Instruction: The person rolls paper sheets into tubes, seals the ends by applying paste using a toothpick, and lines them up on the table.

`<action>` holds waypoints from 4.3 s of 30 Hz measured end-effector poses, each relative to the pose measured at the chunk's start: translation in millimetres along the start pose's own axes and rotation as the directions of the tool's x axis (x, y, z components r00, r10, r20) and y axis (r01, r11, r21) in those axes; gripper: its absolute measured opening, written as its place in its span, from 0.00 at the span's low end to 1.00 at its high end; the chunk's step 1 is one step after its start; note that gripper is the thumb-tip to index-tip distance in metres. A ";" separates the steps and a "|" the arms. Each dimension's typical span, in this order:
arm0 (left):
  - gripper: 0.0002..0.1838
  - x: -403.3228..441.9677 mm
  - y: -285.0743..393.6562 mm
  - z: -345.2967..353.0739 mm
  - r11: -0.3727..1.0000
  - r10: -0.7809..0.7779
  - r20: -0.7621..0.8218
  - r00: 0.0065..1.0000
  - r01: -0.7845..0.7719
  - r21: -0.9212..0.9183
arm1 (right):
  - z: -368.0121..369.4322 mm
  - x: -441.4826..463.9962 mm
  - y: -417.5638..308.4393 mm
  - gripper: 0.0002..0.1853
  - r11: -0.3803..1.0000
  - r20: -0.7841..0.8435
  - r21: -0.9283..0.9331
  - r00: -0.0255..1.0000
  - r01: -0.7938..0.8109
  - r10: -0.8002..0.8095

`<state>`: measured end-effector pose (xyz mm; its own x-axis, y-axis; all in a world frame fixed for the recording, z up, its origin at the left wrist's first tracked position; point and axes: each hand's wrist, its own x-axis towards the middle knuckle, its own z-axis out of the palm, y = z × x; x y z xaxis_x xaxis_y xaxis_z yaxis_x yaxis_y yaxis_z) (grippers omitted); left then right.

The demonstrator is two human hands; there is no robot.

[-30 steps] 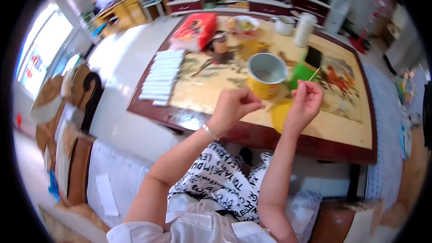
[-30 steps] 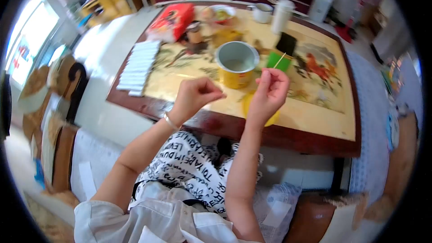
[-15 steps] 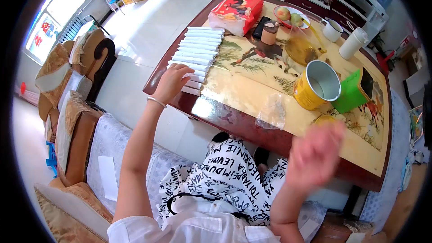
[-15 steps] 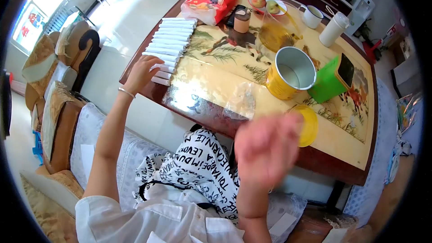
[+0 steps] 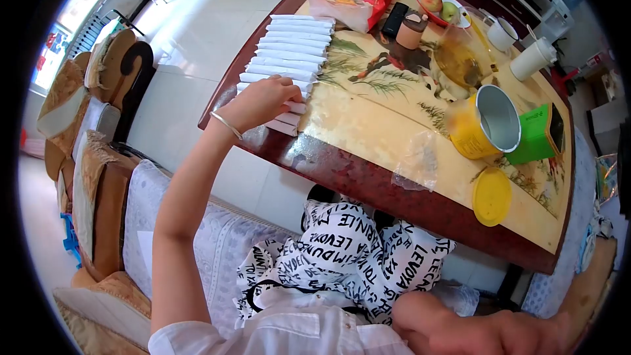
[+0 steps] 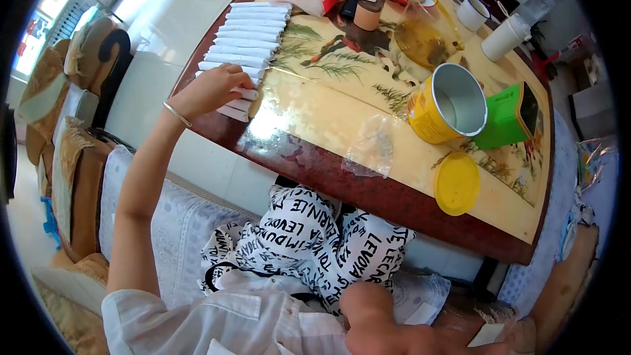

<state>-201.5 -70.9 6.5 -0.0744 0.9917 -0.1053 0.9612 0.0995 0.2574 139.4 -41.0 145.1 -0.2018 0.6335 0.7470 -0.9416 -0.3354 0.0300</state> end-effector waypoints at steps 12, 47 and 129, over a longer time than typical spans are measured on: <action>0.11 1.8 3.5 7.1 0.995 0.089 -0.018 0.996 -0.089 0.035 | -7.6 0.3 -10.2 0.09 0.991 0.156 -0.082 0.984 0.105 -0.092; 0.18 18.9 227.8 109.1 -0.514 -0.476 0.190 0.859 -0.096 -0.853 | -206.0 -49.9 -91.8 0.03 -0.723 -0.627 -0.644 0.713 -0.250 0.312; 0.17 1.9 233.2 108.5 -0.419 -0.275 -0.217 0.937 -0.320 -0.850 | -138.6 -29.8 -73.5 0.10 -0.387 -0.251 -0.916 0.898 -0.101 0.361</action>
<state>51.3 -54.7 -37.9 -0.3919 0.9192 0.0391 -0.6044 -0.2892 0.7423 177.3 61.5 28.6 -0.5889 0.6231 0.5147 0.1381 0.7050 -0.6956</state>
